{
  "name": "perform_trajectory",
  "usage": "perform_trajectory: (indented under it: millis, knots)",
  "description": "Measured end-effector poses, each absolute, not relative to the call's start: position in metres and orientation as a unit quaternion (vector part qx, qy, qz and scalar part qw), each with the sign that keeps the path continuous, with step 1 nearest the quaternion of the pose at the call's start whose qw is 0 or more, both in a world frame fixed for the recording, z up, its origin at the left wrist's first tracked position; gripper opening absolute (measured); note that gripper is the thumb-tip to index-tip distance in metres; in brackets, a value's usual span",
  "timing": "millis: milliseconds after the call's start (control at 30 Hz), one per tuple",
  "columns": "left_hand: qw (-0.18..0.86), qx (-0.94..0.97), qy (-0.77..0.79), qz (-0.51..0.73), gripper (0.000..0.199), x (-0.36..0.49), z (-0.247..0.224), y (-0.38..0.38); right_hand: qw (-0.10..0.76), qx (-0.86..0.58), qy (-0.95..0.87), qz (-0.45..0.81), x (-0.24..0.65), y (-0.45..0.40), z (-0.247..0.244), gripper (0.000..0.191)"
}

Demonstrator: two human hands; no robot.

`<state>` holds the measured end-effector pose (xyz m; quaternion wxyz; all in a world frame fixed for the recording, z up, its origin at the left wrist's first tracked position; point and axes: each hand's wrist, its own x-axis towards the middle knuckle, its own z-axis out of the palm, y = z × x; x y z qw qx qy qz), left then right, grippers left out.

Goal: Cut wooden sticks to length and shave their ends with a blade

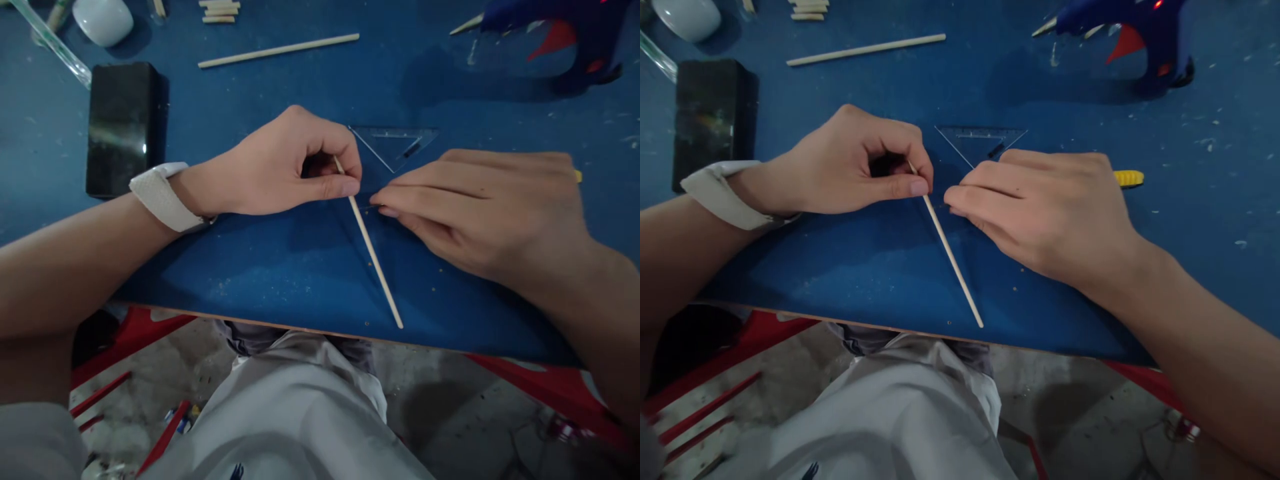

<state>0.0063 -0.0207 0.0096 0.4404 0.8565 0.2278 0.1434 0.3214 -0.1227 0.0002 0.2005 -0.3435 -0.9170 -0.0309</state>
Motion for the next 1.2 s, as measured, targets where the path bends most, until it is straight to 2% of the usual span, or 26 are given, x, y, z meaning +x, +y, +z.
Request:
perform_trajectory:
  millis: [100, 167, 267, 400, 567, 700, 767, 867, 1067, 1200]
  knots:
    - [0.461, 0.844, 0.221, 0.165, 0.061, 0.008, 0.013, -0.022, 0.197, -0.344, -0.918, -0.023, 0.319, -0.122, -0.002, 0.023]
    - [0.484, 0.828, 0.21, 0.187, 0.065, 0.009, 0.013, -0.023, 0.196, -0.348, -0.916, -0.029, 0.317, -0.122, -0.005, 0.022]
    - [0.514, 0.808, 0.2, 0.204, 0.06, 0.009, 0.012, -0.023, 0.246, -0.354, -0.899, -0.079, 0.315, -0.123, -0.008, 0.019]
    - [0.491, 0.82, 0.206, 0.209, 0.056, 0.006, 0.01, -0.021, 0.305, -0.376, -0.865, -0.131, 0.312, -0.128, -0.007, 0.012]
    - [0.49, 0.822, 0.208, 0.201, 0.063, 0.006, 0.003, -0.02, 0.265, -0.356, -0.889, -0.114, 0.298, -0.14, -0.001, 0.03]
    - [0.567, 0.753, 0.218, 0.254, 0.053, 0.014, 0.002, -0.033, 0.24, -0.38, -0.886, -0.111, 0.284, -0.144, 0.0, 0.042]
    - [0.608, 0.702, 0.258, 0.267, 0.04, 0.019, 0.003, -0.042, 0.251, -0.379, -0.882, -0.123, 0.281, -0.143, -0.001, 0.044]
    - [0.627, 0.688, 0.245, 0.27, 0.048, 0.024, 0.005, -0.05, 0.267, -0.375, -0.879, -0.123, 0.28, -0.141, -0.001, 0.042]
    - [0.572, 0.734, 0.243, 0.276, 0.054, 0.021, -0.001, -0.042, 0.274, -0.351, -0.894, -0.05, 0.29, -0.14, 0.006, 0.043]
    - [0.547, 0.756, 0.224, 0.282, 0.056, 0.021, -0.002, -0.036, 0.276, -0.358, -0.891, -0.037, 0.301, -0.136, 0.009, 0.021]
